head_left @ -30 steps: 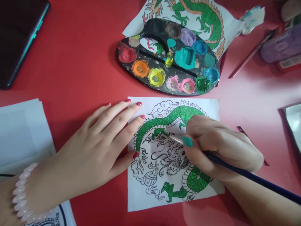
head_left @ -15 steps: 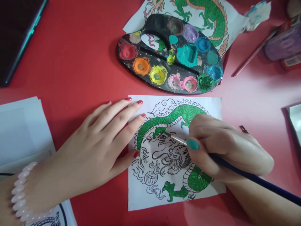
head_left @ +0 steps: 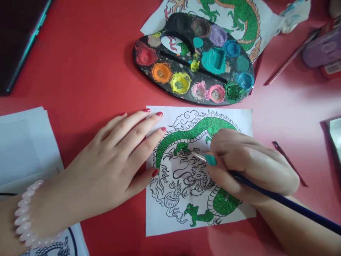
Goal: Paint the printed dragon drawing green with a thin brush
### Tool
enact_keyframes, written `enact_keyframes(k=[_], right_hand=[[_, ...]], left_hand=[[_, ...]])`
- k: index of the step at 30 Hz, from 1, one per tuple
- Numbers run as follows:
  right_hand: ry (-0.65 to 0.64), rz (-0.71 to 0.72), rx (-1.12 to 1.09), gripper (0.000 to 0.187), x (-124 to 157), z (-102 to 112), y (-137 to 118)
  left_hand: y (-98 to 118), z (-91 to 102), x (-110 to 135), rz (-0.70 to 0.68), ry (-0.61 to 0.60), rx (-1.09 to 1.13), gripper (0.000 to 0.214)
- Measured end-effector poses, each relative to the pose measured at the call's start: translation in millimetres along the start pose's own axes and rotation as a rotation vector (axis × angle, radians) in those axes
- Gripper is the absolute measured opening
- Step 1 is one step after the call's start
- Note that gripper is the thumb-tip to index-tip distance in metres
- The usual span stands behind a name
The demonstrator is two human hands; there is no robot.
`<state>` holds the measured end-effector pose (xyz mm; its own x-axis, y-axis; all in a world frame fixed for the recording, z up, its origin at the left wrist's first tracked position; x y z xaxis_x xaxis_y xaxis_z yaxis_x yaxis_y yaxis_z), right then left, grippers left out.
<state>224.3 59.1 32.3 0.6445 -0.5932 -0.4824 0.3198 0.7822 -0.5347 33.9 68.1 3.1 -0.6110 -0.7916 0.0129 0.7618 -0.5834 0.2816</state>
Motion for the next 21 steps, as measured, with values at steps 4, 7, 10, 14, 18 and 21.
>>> enact_keyframes(k=[4, 7, 10, 14, 18, 21], right_hand=[[-0.021, -0.003, -0.004, 0.031, 0.4, 0.2, 0.9], [-0.020, -0.002, -0.011, 0.030, 0.4, -0.6, 0.4], [-0.008, -0.001, -0.003, 0.031, 0.3, -0.9, -0.2], [0.005, -0.010, -0.003, 0.032, 0.0, 0.1, 0.2], [0.006, 0.015, 0.008, 0.032, -1.1, -0.4, -1.0], [0.056, 0.007, 0.018, 0.032, -1.7, -0.4, -1.5]], left_hand=[[-0.6, 0.1, 0.2, -0.004, 0.005, 0.009, 0.052], [-0.7, 0.4, 0.3, -0.006, 0.008, 0.019, 0.052], [-0.7, 0.3, 0.3, 0.000, 0.002, 0.019, 0.051], [-0.8, -0.1, 0.4, -0.001, -0.002, 0.015, 0.051], [-1.8, -0.9, 0.5, -0.010, 0.010, 0.022, 0.051], [-2.2, -1.2, 0.6, -0.018, 0.021, 0.032, 0.052]])
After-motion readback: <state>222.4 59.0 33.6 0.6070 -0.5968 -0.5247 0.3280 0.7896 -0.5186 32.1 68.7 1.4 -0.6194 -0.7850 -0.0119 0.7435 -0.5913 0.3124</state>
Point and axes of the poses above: each hand's wrist, its own x-axis away from the middle knuckle, its own z-axis out of the back of the hand, y = z × x, the point moved 4 cm from there along -x, towards the middle knuckle, and after that the axes turned 14 degrees about z, right-handed, at the moved point
